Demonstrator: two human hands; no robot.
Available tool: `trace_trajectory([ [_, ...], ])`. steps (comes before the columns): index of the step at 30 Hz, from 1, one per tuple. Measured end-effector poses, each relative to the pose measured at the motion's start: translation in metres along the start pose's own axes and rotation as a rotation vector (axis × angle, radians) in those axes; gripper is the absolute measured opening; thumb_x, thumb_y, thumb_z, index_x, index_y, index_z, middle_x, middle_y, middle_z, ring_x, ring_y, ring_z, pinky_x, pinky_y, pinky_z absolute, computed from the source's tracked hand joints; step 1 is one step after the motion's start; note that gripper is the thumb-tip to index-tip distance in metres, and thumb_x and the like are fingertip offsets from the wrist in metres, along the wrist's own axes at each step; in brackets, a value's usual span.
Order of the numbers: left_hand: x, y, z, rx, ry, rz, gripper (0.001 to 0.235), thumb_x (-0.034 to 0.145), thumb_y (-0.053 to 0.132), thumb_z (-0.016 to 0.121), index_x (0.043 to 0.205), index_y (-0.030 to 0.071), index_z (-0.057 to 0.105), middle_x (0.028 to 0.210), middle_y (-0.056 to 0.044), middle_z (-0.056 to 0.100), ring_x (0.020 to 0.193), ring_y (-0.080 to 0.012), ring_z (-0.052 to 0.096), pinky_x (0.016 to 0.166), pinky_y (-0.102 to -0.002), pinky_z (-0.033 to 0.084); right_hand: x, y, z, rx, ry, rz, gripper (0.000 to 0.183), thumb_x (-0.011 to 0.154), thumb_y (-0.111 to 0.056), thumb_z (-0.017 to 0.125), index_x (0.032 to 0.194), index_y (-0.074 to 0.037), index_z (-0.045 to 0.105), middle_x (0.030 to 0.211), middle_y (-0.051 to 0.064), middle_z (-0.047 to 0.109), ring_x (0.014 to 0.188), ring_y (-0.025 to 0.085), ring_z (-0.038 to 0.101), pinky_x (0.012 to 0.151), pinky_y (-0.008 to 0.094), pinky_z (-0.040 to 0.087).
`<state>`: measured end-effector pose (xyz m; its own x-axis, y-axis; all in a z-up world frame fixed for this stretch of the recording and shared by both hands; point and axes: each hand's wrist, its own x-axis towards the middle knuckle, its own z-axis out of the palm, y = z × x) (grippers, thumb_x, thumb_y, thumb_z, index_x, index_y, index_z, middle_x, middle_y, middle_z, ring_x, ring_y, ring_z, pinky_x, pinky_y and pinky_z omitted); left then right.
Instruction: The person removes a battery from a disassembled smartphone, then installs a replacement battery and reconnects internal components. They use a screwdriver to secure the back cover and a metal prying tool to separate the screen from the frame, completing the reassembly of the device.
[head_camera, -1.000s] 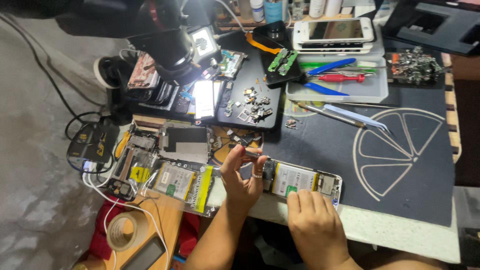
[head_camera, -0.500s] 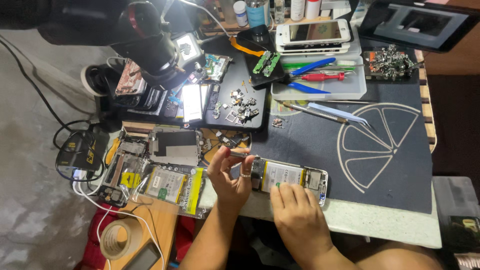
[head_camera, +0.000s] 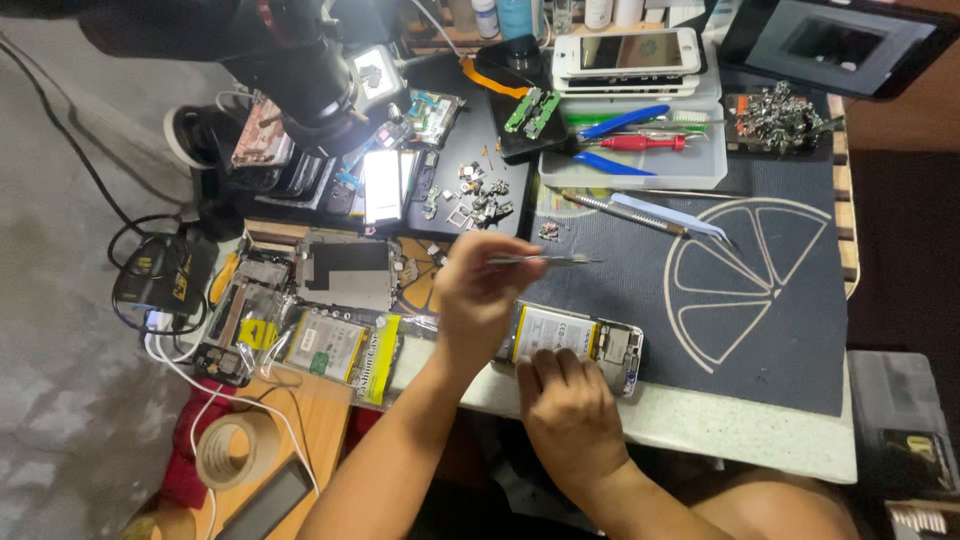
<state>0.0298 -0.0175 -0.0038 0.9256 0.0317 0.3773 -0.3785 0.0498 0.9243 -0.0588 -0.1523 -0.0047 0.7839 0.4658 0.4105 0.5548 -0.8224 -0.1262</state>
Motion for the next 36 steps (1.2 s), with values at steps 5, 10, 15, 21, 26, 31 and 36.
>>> trace_trajectory([
  [5,0.044,-0.025,0.045,0.055,-0.27,-0.008,0.021,0.081,-0.014,0.077,0.086,0.002,0.064,0.096,-0.007,0.073,0.089,-0.0146,0.071,0.079,-0.029,0.061,0.004,0.001,-0.001,-0.019,0.114,0.009,0.023,0.072,-0.015,0.06,0.091,-0.005,0.068,0.088,0.01,0.061,0.085,0.027,0.061,0.075,0.039,0.051],
  [10,0.065,-0.042,0.056,0.528,-0.482,0.364,0.015,0.08,-0.005,0.071,0.085,0.008,0.066,0.088,-0.004,0.069,0.088,-0.025,0.069,0.076,-0.036,0.055,0.006,0.004,0.002,-0.008,0.087,-0.001,0.005,0.078,-0.013,0.061,0.078,-0.009,0.064,0.081,0.008,0.057,0.079,0.025,0.059,0.07,0.038,0.049],
  [15,0.073,-0.037,0.06,0.754,-0.599,0.562,0.006,0.087,0.006,0.064,0.088,0.011,0.067,0.092,-0.003,0.066,0.091,-0.0291,0.061,0.078,-0.041,0.046,-0.002,0.005,0.012,0.012,0.036,-0.011,0.004,0.079,-0.012,0.062,0.075,-0.01,0.064,0.078,0.007,0.057,0.077,0.025,0.059,0.068,0.038,0.048],
  [21,0.052,0.016,0.032,0.597,-0.372,0.589,0.017,0.086,-0.002,0.072,0.098,0.009,0.068,0.107,-0.007,0.067,0.104,-0.0287,0.065,0.089,-0.04,0.055,0.004,0.02,0.019,0.234,0.069,0.02,0.004,0.078,-0.012,0.065,0.077,-0.009,0.066,0.078,0.011,0.065,0.074,0.031,0.064,0.069,0.046,0.049],
  [26,-0.007,0.054,-0.022,0.386,-0.052,0.168,0.022,0.085,-0.013,0.069,0.099,0.004,0.069,0.095,-0.008,0.069,0.086,-0.0171,0.072,0.077,-0.029,0.059,0.008,0.064,-0.014,0.652,0.092,0.191,0.024,0.073,-0.006,0.08,0.096,-0.005,0.074,0.085,0.011,0.071,0.077,0.027,0.068,0.07,0.04,0.051],
  [31,-0.066,0.049,-0.027,0.513,-0.12,-0.12,0.022,0.081,-0.011,0.07,0.098,0.003,0.071,0.091,-0.009,0.069,0.082,-0.0201,0.073,0.069,-0.029,0.059,0.01,0.094,-0.049,0.778,-0.036,0.638,0.027,0.081,-0.01,0.081,0.107,-0.004,0.076,0.089,0.009,0.071,0.075,0.016,0.062,0.067,0.03,0.049],
  [36,-0.082,0.032,-0.009,0.701,-0.087,-0.024,0.017,0.082,-0.002,0.076,0.097,0.004,0.071,0.092,-0.01,0.064,0.084,-0.0277,0.069,0.074,-0.036,0.056,0.01,0.094,-0.045,0.62,-0.206,0.545,0.035,0.075,-0.02,0.084,0.108,-0.012,0.076,0.094,0.006,0.071,0.078,0.02,0.066,0.066,0.034,0.052],
])
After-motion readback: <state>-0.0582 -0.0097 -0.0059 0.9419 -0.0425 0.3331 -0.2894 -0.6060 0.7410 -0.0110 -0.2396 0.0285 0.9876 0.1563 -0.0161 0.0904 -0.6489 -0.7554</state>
